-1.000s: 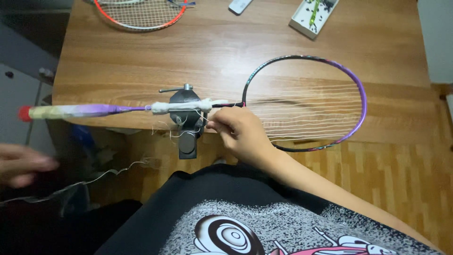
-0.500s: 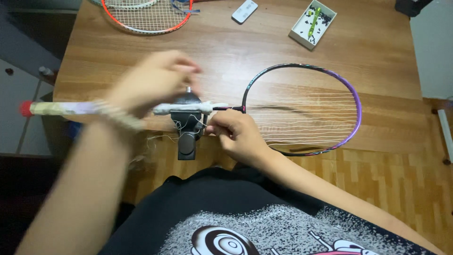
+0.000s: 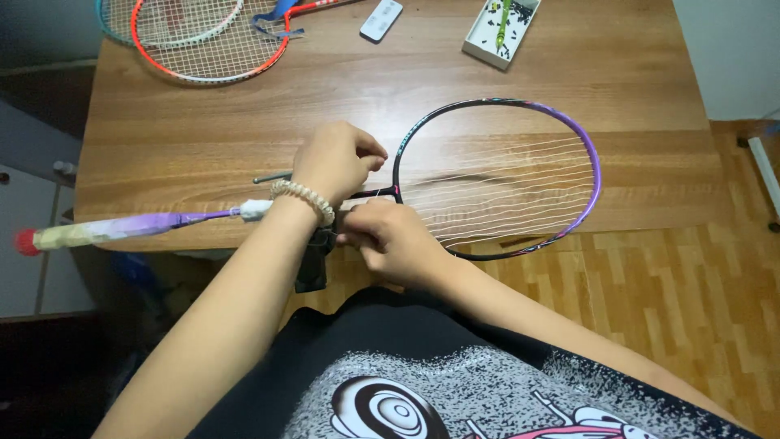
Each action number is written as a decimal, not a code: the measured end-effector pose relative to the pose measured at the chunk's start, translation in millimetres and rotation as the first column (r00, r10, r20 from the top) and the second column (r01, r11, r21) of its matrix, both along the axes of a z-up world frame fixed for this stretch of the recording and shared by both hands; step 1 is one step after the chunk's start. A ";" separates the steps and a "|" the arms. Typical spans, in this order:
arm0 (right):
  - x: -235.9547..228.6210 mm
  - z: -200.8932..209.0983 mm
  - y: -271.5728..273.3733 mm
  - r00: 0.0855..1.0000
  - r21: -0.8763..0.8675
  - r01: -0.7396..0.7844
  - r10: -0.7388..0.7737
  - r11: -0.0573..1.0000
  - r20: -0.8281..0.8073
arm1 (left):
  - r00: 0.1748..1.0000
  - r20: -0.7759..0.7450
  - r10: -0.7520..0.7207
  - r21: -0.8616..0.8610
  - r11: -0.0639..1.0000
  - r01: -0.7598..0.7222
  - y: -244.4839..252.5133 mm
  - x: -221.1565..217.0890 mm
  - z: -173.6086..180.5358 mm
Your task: Manually stringing a badminton racket using a tensioning clamp.
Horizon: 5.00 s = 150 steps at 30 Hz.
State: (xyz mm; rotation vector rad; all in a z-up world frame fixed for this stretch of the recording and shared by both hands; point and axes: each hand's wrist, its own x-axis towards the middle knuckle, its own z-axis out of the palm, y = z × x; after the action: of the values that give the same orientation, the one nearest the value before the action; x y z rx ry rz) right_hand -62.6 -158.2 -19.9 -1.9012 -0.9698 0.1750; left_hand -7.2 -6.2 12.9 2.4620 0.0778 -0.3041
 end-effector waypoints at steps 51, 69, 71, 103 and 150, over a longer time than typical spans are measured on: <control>4.8 -5.2 -0.9 0.999 -0.020 -0.054 0.054 0.998 0.003 | 0.890 -0.248 -0.382 0.261 0.859 0.441 -40.1 41.5 31.9; 24.4 15.7 -44.9 0.930 0.030 -0.367 0.367 0.930 -0.024 | 0.855 -0.204 -0.477 0.462 0.723 0.513 -55.6 60.5 21.3; 31.1 44.9 -70.3 0.901 0.035 -0.432 0.429 0.901 0.060 | 0.911 0.018 -0.412 0.490 0.798 0.351 -56.7 55.1 13.3; 115.6 -27.9 -286.0 0.515 -0.024 0.495 -0.315 0.869 -0.797 | 0.977 0.166 0.133 -0.652 0.758 0.007 -263.4 56.2 -35.5; 114.5 -7.5 -284.6 0.544 -0.032 0.427 -0.285 0.904 -0.789 | 0.962 0.138 0.235 -0.252 0.948 -0.195 -252.7 45.7 -31.4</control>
State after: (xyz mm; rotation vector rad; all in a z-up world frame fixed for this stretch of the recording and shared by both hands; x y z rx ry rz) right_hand 51.9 -442.8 -27.4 -1.5599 0.0279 0.6065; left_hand 38.4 -258.9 -18.4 2.2069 0.2252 -0.0100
